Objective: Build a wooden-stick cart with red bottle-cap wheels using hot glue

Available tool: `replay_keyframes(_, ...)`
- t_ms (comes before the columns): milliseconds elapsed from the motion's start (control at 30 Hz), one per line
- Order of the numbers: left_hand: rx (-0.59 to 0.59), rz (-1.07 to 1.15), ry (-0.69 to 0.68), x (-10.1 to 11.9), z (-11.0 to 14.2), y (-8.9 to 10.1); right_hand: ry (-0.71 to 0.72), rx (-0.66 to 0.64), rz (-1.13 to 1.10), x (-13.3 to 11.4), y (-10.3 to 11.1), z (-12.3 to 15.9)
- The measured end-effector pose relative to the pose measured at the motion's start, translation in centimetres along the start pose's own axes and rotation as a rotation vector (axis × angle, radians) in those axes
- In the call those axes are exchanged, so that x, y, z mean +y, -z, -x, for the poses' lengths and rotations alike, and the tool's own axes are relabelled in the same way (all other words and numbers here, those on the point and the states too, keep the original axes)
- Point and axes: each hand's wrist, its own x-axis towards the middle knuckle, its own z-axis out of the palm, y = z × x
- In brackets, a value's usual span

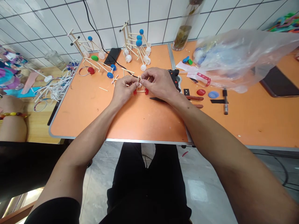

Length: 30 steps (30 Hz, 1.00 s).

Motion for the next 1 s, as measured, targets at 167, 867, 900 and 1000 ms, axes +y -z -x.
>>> replay_keyframes(167, -0.001, 0.000, -0.007, -0.3, 0.0, 0.1, -0.008, 0.002, -0.005, -0.1, 0.1, 0.1)
replay_keyframes(867, 0.005, 0.005, -0.044, -1.2, -0.1, 0.1, 0.066, 0.062, -0.080, 1.2, -0.7, -0.2)
replay_keyframes(900, 0.007, 0.004, -0.045, -1.2, -0.1, 0.1, 0.068, 0.063, -0.081, 1.3, -0.7, -0.2)
replay_keyframes(1000, 0.014, 0.006, -0.045, -1.3, -0.1, 0.1, 0.073, 0.063, -0.082, 1.2, -0.7, -0.2)
